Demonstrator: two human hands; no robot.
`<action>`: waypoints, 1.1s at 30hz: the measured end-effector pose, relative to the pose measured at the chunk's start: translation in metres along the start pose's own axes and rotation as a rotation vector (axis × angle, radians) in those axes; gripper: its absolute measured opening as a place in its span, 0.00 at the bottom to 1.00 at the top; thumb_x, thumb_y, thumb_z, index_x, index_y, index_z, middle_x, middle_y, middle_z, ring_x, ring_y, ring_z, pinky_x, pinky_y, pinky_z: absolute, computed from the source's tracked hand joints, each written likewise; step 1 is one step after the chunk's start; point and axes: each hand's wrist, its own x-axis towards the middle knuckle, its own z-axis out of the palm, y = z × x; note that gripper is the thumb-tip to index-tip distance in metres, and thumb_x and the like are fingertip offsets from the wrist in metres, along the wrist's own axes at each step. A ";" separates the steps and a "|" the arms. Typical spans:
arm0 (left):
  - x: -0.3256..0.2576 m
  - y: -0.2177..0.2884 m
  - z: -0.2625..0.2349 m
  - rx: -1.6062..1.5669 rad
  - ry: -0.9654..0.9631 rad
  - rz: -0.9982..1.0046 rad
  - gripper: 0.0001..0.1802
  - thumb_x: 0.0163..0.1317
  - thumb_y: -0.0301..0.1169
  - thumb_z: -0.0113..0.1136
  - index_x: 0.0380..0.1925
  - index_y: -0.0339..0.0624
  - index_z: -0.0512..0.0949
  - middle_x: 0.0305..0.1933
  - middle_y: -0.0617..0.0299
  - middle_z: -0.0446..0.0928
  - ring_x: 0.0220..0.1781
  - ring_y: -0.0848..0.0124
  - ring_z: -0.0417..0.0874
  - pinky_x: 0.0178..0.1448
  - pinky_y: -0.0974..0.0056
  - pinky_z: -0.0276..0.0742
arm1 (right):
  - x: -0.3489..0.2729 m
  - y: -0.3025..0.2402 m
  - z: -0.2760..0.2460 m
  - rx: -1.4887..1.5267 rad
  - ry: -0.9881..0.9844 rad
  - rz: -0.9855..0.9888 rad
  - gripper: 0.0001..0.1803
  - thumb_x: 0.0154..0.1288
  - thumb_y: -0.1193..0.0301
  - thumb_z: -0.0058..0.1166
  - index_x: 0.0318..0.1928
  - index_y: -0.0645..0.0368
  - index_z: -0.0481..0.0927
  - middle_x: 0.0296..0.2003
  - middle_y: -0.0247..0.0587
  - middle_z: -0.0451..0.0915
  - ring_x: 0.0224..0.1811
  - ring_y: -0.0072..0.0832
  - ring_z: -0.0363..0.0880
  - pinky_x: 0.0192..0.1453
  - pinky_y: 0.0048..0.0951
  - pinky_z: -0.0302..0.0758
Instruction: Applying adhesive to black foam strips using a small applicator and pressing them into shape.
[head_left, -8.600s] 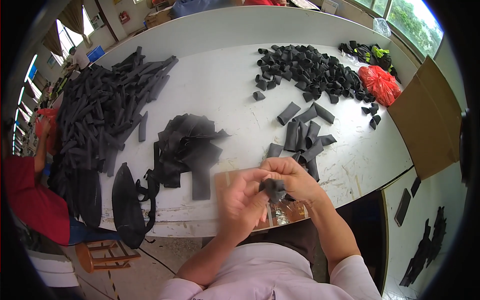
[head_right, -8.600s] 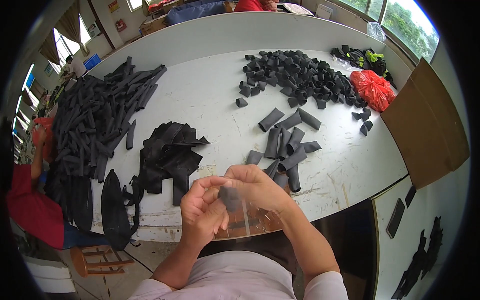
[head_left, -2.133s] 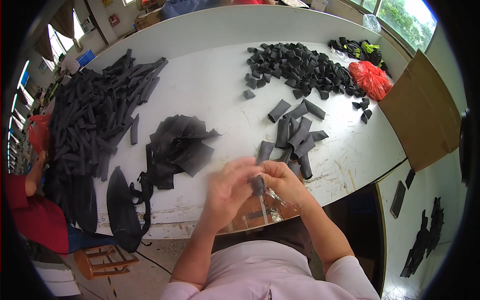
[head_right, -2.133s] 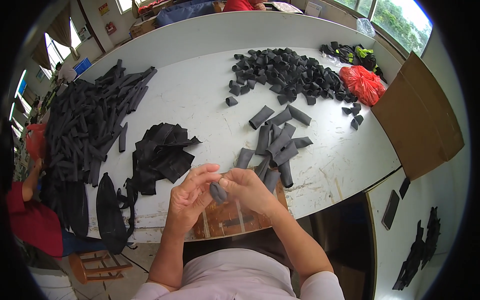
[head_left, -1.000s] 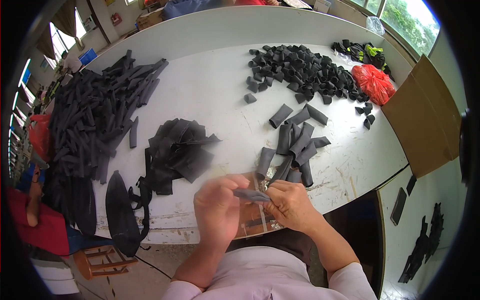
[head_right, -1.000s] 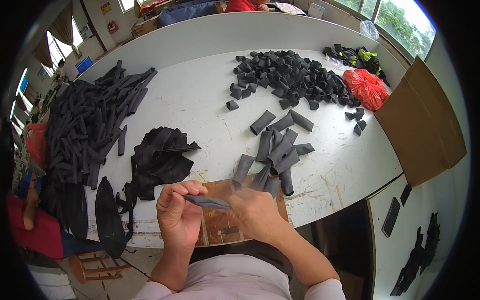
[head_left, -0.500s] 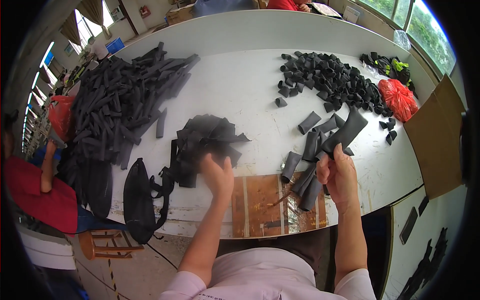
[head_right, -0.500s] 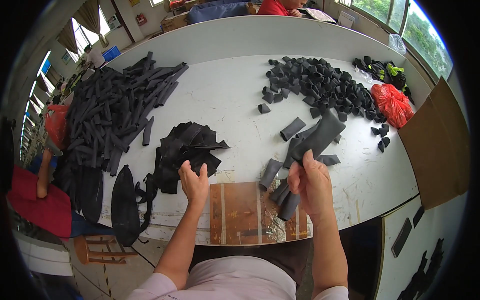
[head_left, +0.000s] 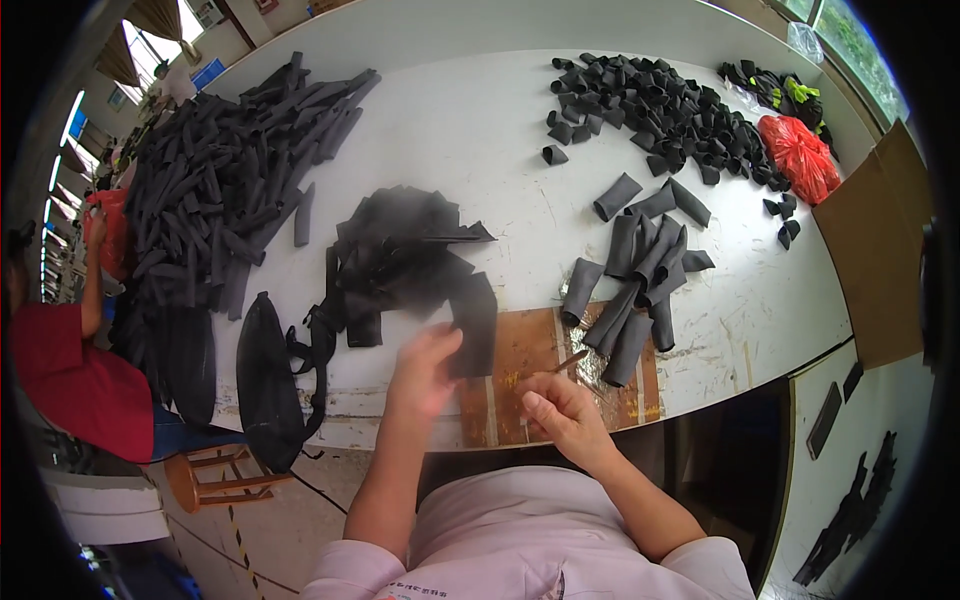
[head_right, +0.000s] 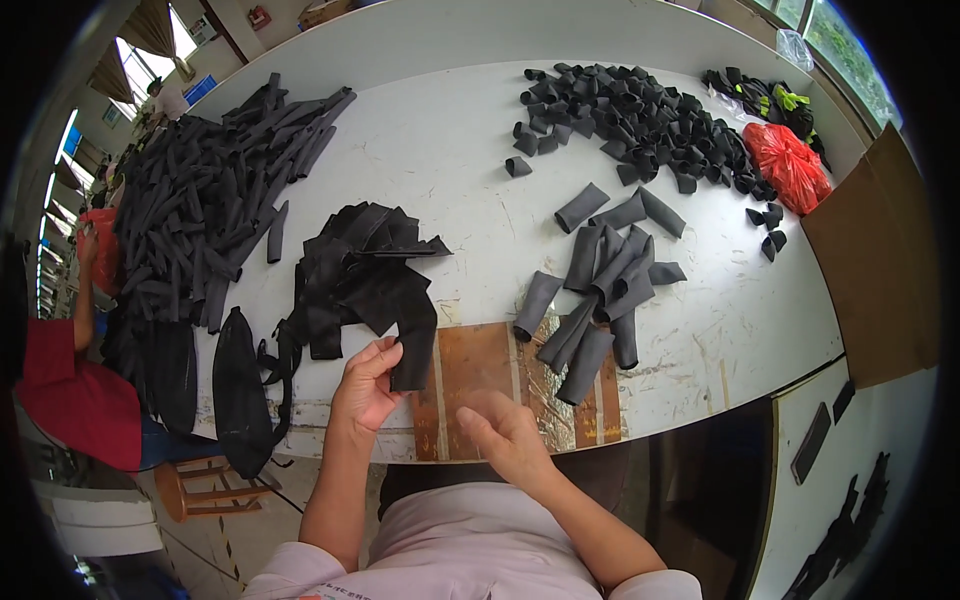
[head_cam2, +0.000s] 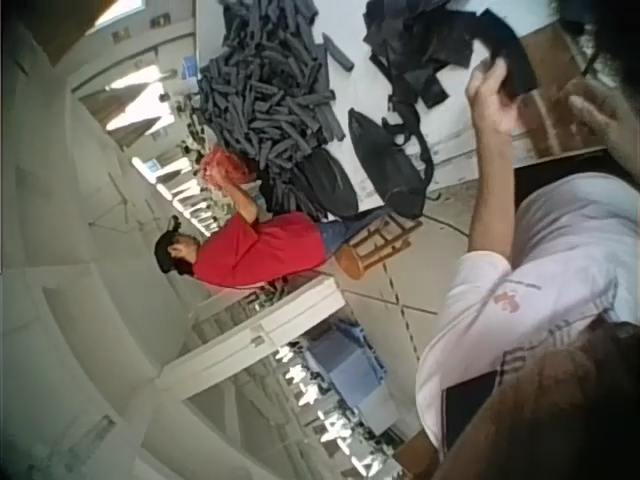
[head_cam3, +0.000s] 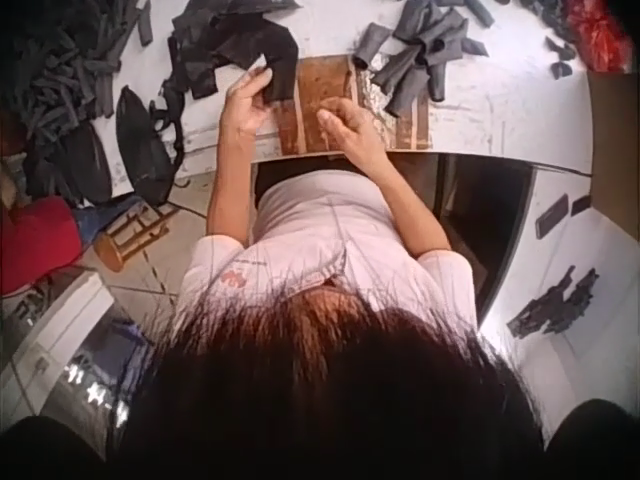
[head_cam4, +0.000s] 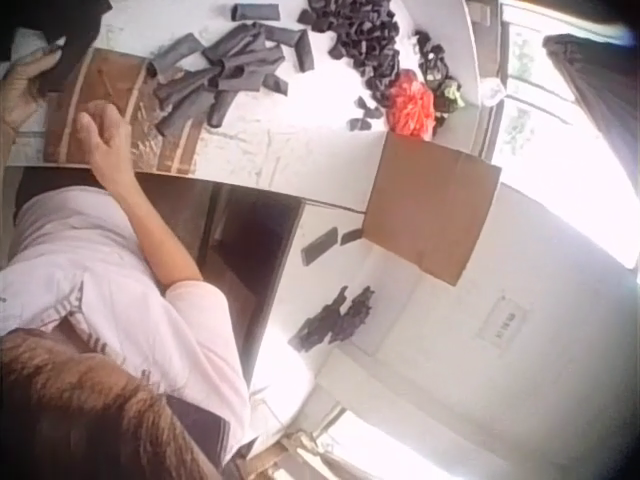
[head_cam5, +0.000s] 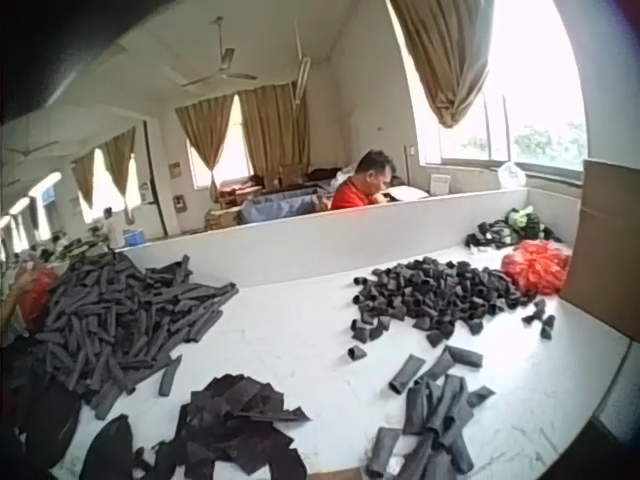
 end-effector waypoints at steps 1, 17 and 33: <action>-0.015 -0.001 0.004 -0.069 -0.062 -0.122 0.06 0.53 0.26 0.57 0.32 0.42 0.73 0.33 0.62 0.76 0.32 0.74 0.75 0.31 0.68 0.70 | 0.001 -0.004 0.009 -0.001 0.003 0.014 0.15 0.62 0.63 0.50 0.39 0.64 0.72 0.26 0.30 0.72 0.26 0.15 0.69 0.28 0.17 0.68; -0.069 -0.058 0.017 0.188 0.085 0.176 0.18 0.58 0.30 0.53 0.47 0.35 0.65 0.41 0.60 0.70 0.42 0.73 0.71 0.46 0.68 0.68 | 0.001 -0.015 0.030 -0.798 0.456 -0.673 0.10 0.42 0.77 0.59 0.21 0.59 0.68 0.19 0.40 0.66 0.18 0.36 0.67 0.19 0.33 0.64; -0.073 -0.031 0.016 0.442 -0.055 0.352 0.07 0.50 0.21 0.53 0.31 0.33 0.73 0.28 0.65 0.74 0.28 0.82 0.71 0.35 0.76 0.68 | -0.005 -0.014 0.033 -1.076 0.350 -0.864 0.10 0.36 0.76 0.56 0.19 0.58 0.67 0.19 0.37 0.63 0.20 0.32 0.66 0.18 0.30 0.63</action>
